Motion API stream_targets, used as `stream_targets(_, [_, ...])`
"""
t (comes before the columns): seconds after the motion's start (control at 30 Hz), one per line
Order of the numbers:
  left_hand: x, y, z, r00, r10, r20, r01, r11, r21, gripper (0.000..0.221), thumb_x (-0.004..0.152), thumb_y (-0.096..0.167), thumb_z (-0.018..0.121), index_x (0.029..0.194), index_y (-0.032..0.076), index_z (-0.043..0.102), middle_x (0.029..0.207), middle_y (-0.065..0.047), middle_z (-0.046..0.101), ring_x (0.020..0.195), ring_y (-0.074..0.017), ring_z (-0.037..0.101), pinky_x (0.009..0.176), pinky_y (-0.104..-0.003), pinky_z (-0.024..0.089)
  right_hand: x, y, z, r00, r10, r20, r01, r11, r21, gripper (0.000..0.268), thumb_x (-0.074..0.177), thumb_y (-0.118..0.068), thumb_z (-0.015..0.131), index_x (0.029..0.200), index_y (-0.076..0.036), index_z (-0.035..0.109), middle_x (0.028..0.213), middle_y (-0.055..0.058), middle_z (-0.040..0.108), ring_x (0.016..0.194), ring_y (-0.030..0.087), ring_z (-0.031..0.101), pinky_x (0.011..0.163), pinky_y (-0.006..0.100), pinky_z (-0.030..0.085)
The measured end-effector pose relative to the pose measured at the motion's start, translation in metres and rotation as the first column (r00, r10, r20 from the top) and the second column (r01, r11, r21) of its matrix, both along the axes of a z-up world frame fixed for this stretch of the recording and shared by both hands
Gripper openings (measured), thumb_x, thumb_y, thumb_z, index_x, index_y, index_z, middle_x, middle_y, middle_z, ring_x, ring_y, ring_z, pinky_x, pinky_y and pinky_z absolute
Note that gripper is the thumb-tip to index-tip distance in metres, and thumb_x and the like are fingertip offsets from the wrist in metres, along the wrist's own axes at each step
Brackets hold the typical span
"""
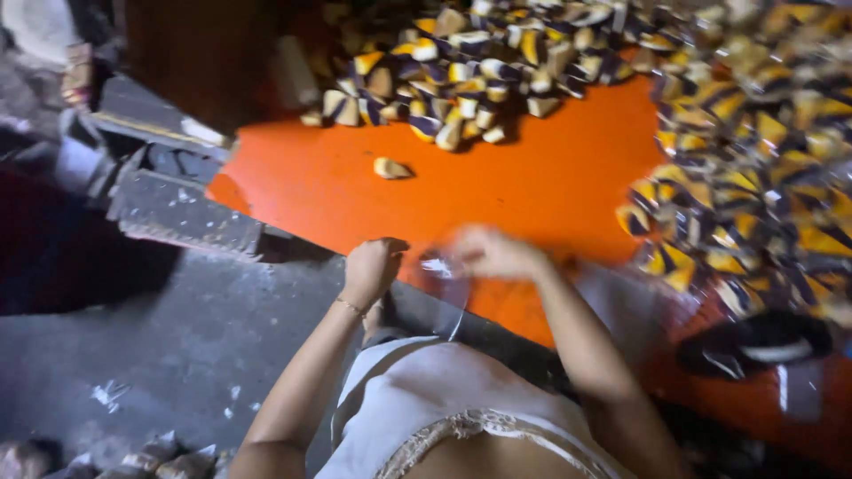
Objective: The person repeatedly picks up small triangular snacks from a pile on an orange table and places them into clear plastic bags. The person then seals the bags and sets them aside. The process is repeated continuously.
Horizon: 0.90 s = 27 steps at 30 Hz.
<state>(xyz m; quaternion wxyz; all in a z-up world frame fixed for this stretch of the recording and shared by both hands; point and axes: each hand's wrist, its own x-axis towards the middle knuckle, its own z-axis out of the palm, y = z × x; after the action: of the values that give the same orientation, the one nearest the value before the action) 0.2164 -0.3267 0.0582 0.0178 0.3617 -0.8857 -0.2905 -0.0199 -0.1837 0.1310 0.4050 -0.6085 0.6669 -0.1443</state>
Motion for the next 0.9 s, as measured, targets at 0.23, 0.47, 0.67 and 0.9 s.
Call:
stream_targets(0.23, [0.064, -0.081, 0.035, 0.965, 0.227, -0.132, -0.138, 0.867, 0.479, 0.029, 0.084, 0.014, 0.061, 0.102, 0.026, 0.080, 0.054, 0.000, 0.071, 0.062, -0.0152, 0.075, 0.070, -0.027, 0.056, -0.092, -0.173, -0.107, 0.669, -0.333, -0.664, -0.244, 0.746, -0.620, 0.053, 0.075, -0.013, 0.074, 0.128, -0.017, 0.068, 0.127, 0.006, 0.061, 0.126, 0.032, 0.054, 0.109, 0.055, 0.039])
stream_targets(0.47, [0.085, -0.146, 0.006, 0.946, 0.305, -0.108, -0.182, 0.779, 0.600, 0.028, 0.088, 0.014, 0.058, 0.108, 0.021, 0.077, 0.055, -0.006, 0.071, 0.051, -0.0146, 0.071, 0.060, -0.024, 0.053, -0.022, -0.099, -0.137, 0.634, -0.630, -0.448, 0.194, 0.690, -0.697, 0.040, 0.097, -0.032, 0.073, 0.135, -0.026, 0.062, 0.133, 0.002, 0.053, 0.104, 0.023, 0.069, 0.070, 0.044, 0.064])
stream_targets(0.67, [0.062, -0.147, 0.015, 0.971, 0.219, -0.098, -0.103, 0.751, 0.652, 0.031, 0.092, 0.011, 0.056, 0.115, 0.016, 0.075, 0.062, -0.010, 0.074, 0.057, -0.0177, 0.072, 0.065, -0.026, 0.055, 0.047, -0.078, -0.081, 0.776, -0.367, -0.512, -0.137, 0.695, -0.706, 0.026, 0.088, -0.013, 0.075, 0.114, -0.015, 0.073, 0.138, 0.016, 0.062, 0.114, 0.029, 0.068, 0.091, 0.037, 0.059])
stream_targets(0.9, [0.044, -0.125, 0.011, 0.982, 0.173, -0.078, -0.082, 0.757, 0.649, 0.031, 0.091, 0.015, 0.061, 0.120, 0.016, 0.073, 0.066, -0.012, 0.074, 0.064, -0.0195, 0.075, 0.069, -0.031, 0.057, 0.025, -0.162, -0.094, 0.850, -0.493, -0.186, 0.125, 0.531, -0.838, 0.046, 0.089, -0.030, 0.082, 0.130, -0.015, 0.069, 0.129, 0.006, 0.071, 0.112, 0.019, 0.071, 0.091, 0.033, 0.057])
